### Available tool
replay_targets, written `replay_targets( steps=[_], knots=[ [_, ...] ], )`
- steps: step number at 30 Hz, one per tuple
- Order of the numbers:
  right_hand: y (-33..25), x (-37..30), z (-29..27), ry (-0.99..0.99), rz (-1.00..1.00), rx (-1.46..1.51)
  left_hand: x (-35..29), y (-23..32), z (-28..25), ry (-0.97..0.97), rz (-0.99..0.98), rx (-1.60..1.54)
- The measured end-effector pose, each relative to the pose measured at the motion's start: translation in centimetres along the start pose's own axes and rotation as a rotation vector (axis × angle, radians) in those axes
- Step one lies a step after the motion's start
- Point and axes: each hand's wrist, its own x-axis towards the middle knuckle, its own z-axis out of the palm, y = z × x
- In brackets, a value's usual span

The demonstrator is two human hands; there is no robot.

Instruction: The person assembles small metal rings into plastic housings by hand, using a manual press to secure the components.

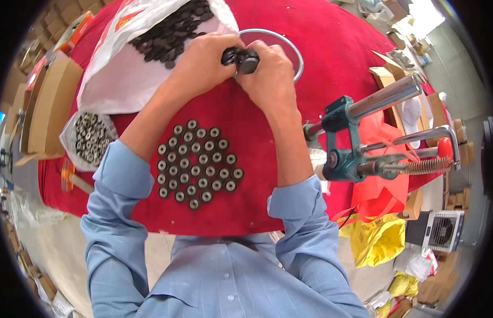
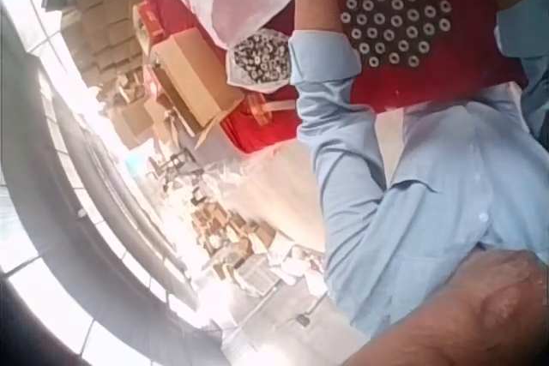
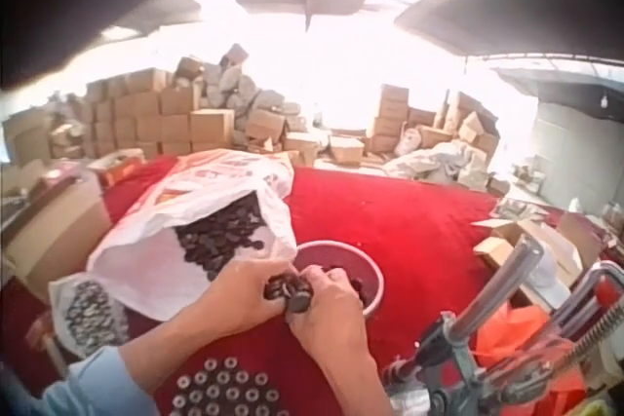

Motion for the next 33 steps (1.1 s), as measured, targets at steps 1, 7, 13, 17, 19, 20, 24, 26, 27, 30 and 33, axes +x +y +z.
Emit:
replay_targets(
  steps=[1, 7, 13, 17, 19, 20, 24, 26, 27, 30, 33],
  knots=[
    [-1.1, -1.3, 0.0, -0.067, -0.013, 0.060, -1.9, 0.6, -1.2, -0.055, -0.083, 0.003],
    [-3.9, -7.2, 4.1, -0.475, 0.088, 0.395, -11.2, 2.3, -6.3, -0.347, -0.497, -0.019],
    [-4.5, -10.1, 5.5, -0.687, 0.218, 0.486, -17.5, 2.1, -6.1, -0.259, -0.570, -0.158],
    [-4.6, -10.4, 4.9, -0.758, 0.325, 0.536, -19.8, 1.6, -5.7, -0.230, -0.578, -0.103],
    [-4.3, -10.6, 4.3, -0.710, 0.305, 0.580, -19.5, 2.4, -5.4, -0.223, -0.596, -0.128],
    [-4.2, -10.8, 4.0, -0.714, 0.306, 0.578, -19.3, 2.8, -5.2, -0.216, -0.614, -0.151],
    [-4.8, -11.6, 2.6, -0.692, 0.335, 0.582, -19.7, 3.9, -5.3, -0.174, -0.638, -0.172],
    [-4.5, -12.5, 2.8, -0.680, 0.337, 0.586, -20.2, 4.9, -5.5, -0.168, -0.617, -0.177],
    [-4.5, -13.0, 3.2, -0.665, 0.260, 0.582, -20.6, 5.3, -5.6, -0.169, -0.622, -0.179],
    [-4.7, -14.7, 3.9, -0.600, 0.058, 0.545, -22.0, 6.2, -5.6, -0.165, -0.616, -0.176],
    [-5.9, -16.0, 3.8, -0.574, 0.043, 0.509, -23.2, 7.0, -5.3, -0.140, -0.602, -0.182]
  ],
)
